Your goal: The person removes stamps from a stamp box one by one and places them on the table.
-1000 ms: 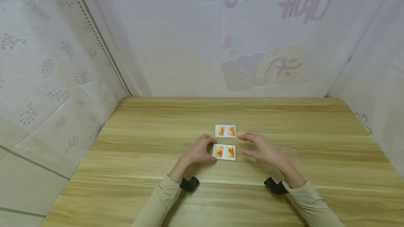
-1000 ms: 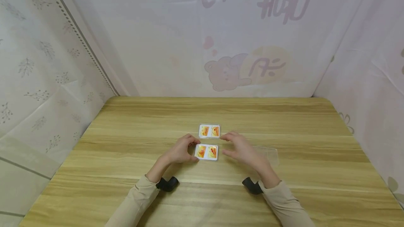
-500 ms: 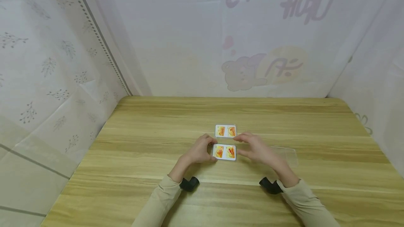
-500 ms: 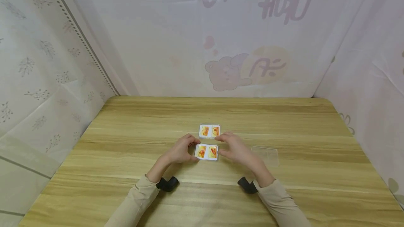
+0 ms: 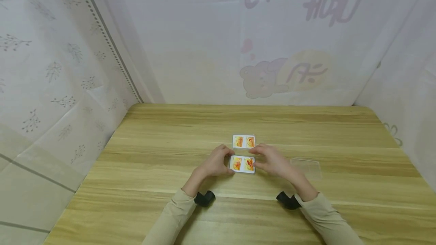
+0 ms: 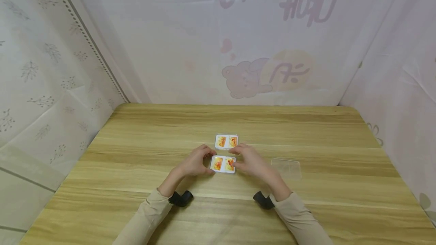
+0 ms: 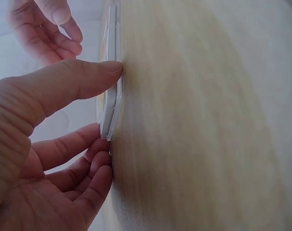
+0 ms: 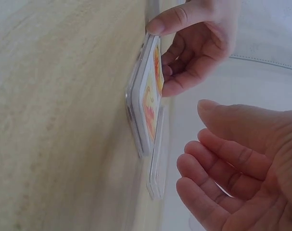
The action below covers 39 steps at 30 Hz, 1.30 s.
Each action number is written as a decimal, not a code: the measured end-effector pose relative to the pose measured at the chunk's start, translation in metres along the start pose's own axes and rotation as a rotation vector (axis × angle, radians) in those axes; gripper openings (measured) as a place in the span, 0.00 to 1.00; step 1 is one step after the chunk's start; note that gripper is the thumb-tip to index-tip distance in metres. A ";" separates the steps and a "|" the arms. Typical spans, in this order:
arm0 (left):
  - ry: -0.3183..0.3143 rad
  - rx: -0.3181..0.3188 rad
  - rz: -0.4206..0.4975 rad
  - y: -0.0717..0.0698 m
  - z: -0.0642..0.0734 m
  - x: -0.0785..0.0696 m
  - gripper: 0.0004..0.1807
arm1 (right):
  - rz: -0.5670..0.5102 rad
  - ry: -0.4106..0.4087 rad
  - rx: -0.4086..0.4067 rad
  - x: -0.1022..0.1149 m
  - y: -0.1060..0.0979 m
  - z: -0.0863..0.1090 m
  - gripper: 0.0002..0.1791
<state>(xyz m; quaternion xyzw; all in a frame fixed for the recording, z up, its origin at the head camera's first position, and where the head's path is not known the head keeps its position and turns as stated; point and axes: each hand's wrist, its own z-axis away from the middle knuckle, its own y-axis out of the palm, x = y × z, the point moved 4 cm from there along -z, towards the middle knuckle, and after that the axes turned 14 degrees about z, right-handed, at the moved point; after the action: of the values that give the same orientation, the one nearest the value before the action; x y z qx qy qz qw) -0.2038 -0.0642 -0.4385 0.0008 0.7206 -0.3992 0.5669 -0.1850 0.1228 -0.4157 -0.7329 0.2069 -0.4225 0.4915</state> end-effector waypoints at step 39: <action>-0.025 0.005 0.001 -0.001 -0.002 0.001 0.28 | -0.022 0.164 0.076 -0.003 0.016 -0.018 0.08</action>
<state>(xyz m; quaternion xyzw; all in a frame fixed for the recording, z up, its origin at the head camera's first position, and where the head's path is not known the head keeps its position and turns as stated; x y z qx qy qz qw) -0.2060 -0.0642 -0.4393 -0.0027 0.7124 -0.4006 0.5762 -0.1998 0.1082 -0.4283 -0.6790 0.2223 -0.4939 0.4956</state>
